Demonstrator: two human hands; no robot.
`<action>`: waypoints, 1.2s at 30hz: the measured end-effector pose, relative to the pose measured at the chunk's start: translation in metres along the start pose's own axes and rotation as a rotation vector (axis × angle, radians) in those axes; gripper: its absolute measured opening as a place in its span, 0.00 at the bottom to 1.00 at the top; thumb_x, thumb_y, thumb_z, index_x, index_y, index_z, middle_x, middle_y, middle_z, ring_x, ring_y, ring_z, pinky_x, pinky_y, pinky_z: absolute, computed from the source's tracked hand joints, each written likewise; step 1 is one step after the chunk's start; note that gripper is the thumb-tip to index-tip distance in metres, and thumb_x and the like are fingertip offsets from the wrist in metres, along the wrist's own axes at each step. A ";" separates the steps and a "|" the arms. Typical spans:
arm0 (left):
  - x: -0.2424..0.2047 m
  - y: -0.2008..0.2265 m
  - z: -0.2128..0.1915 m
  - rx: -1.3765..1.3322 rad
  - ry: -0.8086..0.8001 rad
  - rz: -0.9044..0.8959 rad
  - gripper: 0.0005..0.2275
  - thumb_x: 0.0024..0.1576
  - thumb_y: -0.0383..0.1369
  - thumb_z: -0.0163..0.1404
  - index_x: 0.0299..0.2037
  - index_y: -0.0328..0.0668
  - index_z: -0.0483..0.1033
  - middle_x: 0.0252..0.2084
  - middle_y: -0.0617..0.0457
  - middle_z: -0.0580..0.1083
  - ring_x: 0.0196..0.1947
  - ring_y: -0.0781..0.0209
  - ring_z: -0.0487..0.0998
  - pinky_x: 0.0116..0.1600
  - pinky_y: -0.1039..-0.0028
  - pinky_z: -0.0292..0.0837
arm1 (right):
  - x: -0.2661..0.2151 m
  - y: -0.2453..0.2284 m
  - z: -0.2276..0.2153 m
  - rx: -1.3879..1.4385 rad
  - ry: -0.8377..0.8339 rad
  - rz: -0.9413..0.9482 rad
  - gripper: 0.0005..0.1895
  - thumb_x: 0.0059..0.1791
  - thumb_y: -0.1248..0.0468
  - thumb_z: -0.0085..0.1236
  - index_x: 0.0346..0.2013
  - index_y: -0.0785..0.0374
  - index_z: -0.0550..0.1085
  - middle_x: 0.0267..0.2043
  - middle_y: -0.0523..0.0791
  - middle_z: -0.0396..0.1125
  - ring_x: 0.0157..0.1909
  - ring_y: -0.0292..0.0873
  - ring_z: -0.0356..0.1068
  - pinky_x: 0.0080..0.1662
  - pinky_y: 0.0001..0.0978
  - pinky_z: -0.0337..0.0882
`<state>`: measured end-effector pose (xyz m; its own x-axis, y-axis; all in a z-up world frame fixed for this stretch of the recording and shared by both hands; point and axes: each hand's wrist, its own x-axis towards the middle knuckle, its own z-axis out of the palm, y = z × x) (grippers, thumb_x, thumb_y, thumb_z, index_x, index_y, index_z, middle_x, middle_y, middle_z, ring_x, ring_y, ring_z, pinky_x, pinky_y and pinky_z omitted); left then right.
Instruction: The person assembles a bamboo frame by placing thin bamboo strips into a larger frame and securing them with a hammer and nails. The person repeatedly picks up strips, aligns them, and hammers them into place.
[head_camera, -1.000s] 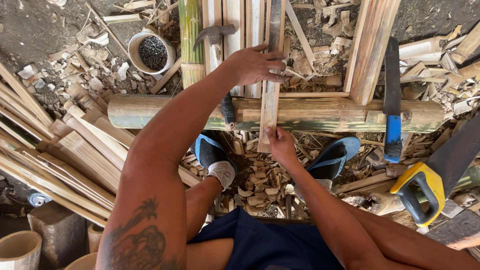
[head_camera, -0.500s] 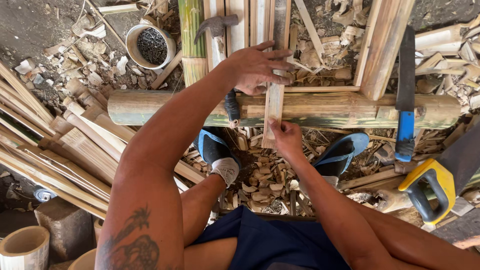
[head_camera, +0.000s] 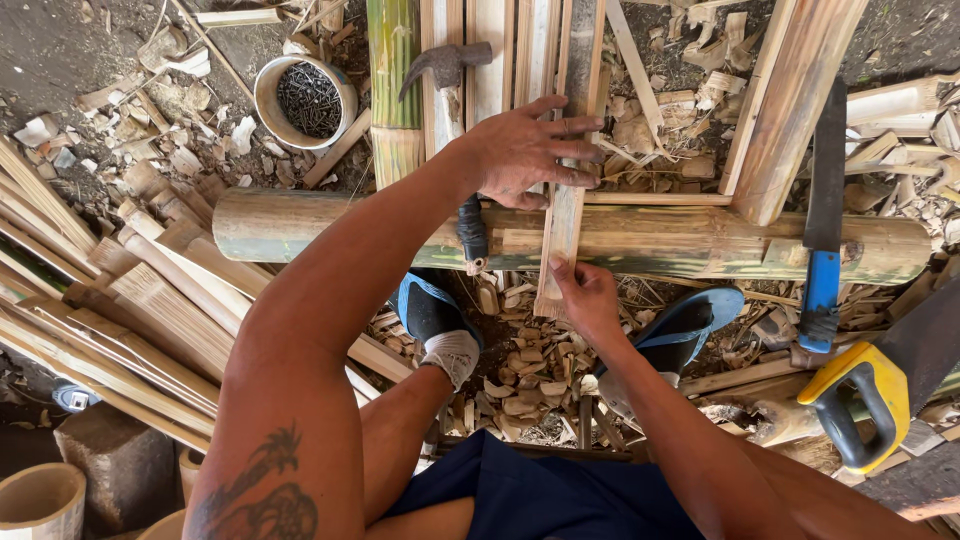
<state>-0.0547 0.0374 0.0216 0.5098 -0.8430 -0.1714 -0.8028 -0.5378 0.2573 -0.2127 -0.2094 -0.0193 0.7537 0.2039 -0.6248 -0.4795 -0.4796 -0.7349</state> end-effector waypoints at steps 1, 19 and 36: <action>0.000 -0.001 0.000 -0.004 0.014 0.003 0.34 0.49 0.53 0.61 0.68 0.76 0.64 0.73 0.59 0.60 0.76 0.50 0.49 0.77 0.45 0.39 | 0.000 0.001 0.000 0.007 -0.004 -0.005 0.34 0.53 0.40 0.56 0.19 0.68 0.72 0.14 0.36 0.54 0.18 0.31 0.49 0.22 0.31 0.50; 0.014 0.014 -0.036 0.132 -0.062 0.128 0.32 0.50 0.54 0.58 0.66 0.63 0.65 0.64 0.52 0.64 0.72 0.50 0.56 0.75 0.42 0.42 | -0.011 0.004 -0.020 -0.031 -0.060 -0.144 0.27 0.55 0.42 0.50 0.35 0.64 0.79 0.17 0.40 0.56 0.20 0.36 0.53 0.24 0.35 0.55; 0.126 0.186 -0.056 -0.454 0.158 -1.073 0.29 0.58 0.60 0.46 0.56 0.44 0.74 0.29 0.51 0.77 0.19 0.63 0.71 0.21 0.68 0.67 | -0.019 0.076 -0.298 0.166 0.412 -0.013 0.20 0.57 0.61 0.63 0.51 0.80 0.74 0.32 0.57 0.69 0.32 0.60 0.72 0.37 0.58 0.66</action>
<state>-0.1222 -0.1697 0.1012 0.9161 0.0686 -0.3950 0.2284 -0.8990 0.3736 -0.1294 -0.5035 0.0154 0.8603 -0.1643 -0.4825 -0.5089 -0.3292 -0.7954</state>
